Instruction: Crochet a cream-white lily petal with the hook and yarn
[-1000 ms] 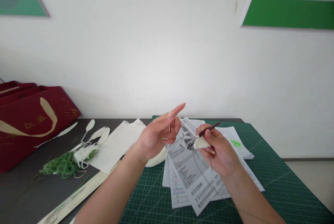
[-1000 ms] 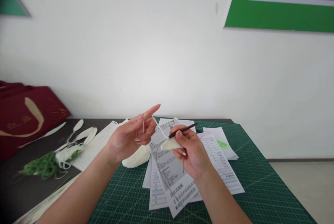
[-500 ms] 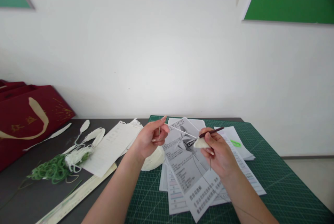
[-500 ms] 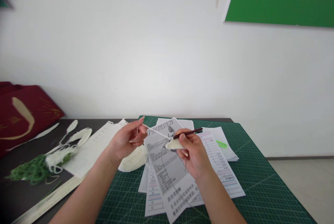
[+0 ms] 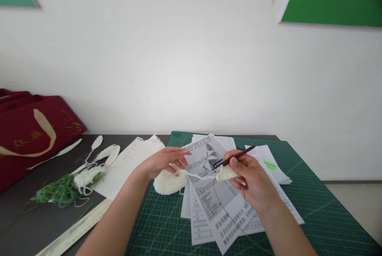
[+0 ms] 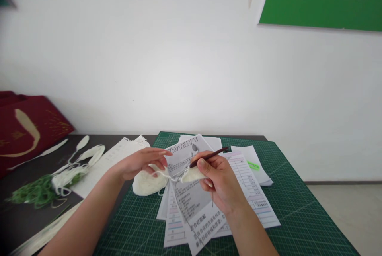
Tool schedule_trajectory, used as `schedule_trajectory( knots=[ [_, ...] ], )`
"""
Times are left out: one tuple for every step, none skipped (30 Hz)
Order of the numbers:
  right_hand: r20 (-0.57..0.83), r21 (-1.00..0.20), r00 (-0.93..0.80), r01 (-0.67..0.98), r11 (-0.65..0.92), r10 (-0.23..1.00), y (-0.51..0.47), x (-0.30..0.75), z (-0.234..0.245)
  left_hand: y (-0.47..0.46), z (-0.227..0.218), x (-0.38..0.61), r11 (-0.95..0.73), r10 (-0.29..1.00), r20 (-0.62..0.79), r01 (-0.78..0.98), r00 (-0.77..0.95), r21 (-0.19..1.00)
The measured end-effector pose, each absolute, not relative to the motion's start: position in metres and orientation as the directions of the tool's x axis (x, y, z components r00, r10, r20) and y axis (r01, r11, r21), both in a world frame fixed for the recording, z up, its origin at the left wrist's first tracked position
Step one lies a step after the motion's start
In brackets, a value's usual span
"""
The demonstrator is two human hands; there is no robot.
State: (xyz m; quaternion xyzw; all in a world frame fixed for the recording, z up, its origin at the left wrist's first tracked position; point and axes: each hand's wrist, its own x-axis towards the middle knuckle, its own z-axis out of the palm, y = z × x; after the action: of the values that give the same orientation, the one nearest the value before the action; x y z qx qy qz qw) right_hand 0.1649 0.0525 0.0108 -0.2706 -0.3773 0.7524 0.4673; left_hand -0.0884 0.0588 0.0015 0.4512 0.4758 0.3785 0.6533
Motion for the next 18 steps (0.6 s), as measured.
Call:
schedule_trajectory(
  knots=[
    [-0.058, -0.822, -0.421, -0.495, -0.282, 0.905, 0.052, 0.164, 0.011, 0.057, 0.005, -0.078, 0.282, 0.935, -0.266, -0.036, 0.236, 0.959],
    [-0.061, -0.822, -0.423, -0.493, -0.286, 0.904, 0.052, 0.163, 0.011, 0.055, 0.008, -0.065, 0.248, 0.948, -0.238, -0.021, 0.209, 0.969],
    [-0.063, -0.822, -0.424, -0.492, -0.288, 0.904, 0.053, 0.162, 0.010, 0.052, 0.012, -0.051, 0.209, 0.962, -0.202, -0.019, 0.182, 0.978],
    [-0.065, -0.821, -0.421, -0.493, -0.289, 0.905, 0.053, 0.161, 0.009, 0.049, 0.016, -0.037, 0.176, 0.972, -0.170, -0.025, 0.163, 0.984],
    [-0.067, -0.820, -0.416, -0.496, -0.288, 0.907, 0.053, 0.160, 0.009, 0.047, 0.020, -0.023, 0.153, 0.975, -0.146, -0.031, 0.166, 0.988],
    [-0.067, -0.818, -0.409, -0.500, -0.285, 0.910, 0.053, 0.160, 0.008, 0.044, 0.023, -0.012, 0.140, 0.977, -0.134, -0.025, 0.167, 0.990],
    [-0.066, -0.816, -0.399, -0.506, -0.280, 0.914, 0.054, 0.160, 0.008, 0.041, 0.026, -0.003, 0.127, 0.979, -0.124, -0.008, 0.161, 0.992],
    [-0.066, -0.814, -0.390, -0.512, -0.275, 0.919, 0.054, 0.160, 0.008, 0.039, 0.028, 0.002, 0.103, 0.986, -0.104, 0.014, 0.132, 0.995],
    [-0.066, -0.812, -0.381, -0.517, -0.272, 0.922, 0.054, 0.160, 0.008, 0.036, 0.031, 0.003, 0.072, 0.993, -0.076, 0.048, 0.089, 0.996],
    [-0.067, -0.810, -0.375, -0.520, -0.270, 0.925, 0.054, 0.161, 0.008, 0.034, 0.033, 0.001, 0.038, 0.999, -0.041, 0.095, 0.035, 0.995],
    [-0.070, -0.810, -0.371, -0.521, -0.270, 0.926, 0.054, 0.161, 0.007, 0.031, 0.037, -0.004, 0.009, 1.000, -0.006, 0.141, -0.023, 0.990],
    [-0.072, -0.809, -0.370, -0.522, -0.271, 0.926, 0.054, 0.162, 0.007, 0.029, 0.040, -0.010, -0.007, 0.998, 0.020, 0.182, -0.066, 0.983],
    [-0.074, -0.808, -0.372, -0.521, -0.274, 0.925, 0.054, 0.162, 0.007, 0.028, 0.045, -0.016, -0.017, 0.995, 0.037, 0.213, -0.090, 0.977],
    [-0.076, -0.806, -0.374, -0.522, -0.278, 0.924, 0.055, 0.162, 0.007, 0.027, 0.049, -0.021, -0.026, 0.995, 0.048, 0.231, -0.089, 0.973],
    [-0.076, -0.804, -0.377, -0.524, -0.280, 0.923, 0.055, 0.162, 0.007, 0.028, 0.052, -0.025, -0.047, 0.996, 0.064, 0.239, -0.061, 0.970],
    [-0.074, -0.801, -0.378, -0.528, -0.281, 0.923, 0.056, 0.163, 0.007, 0.030, 0.054, -0.026, -0.094, 0.995, 0.099, 0.189, -0.015, 0.977],
    [-0.069, -0.798, -0.376, -0.535, -0.277, 0.924, 0.057, 0.164, 0.007, 0.033, 0.053, -0.025, -0.112, 0.994, 0.113, 0.149, 0.002, 0.982],
    [-0.061, -0.794, -0.369, -0.545, -0.269, 0.928, 0.059, 0.167, 0.008, 0.037, 0.050, -0.022, -0.115, 0.993, 0.112, 0.122, 0.034, 0.986]
  ],
)
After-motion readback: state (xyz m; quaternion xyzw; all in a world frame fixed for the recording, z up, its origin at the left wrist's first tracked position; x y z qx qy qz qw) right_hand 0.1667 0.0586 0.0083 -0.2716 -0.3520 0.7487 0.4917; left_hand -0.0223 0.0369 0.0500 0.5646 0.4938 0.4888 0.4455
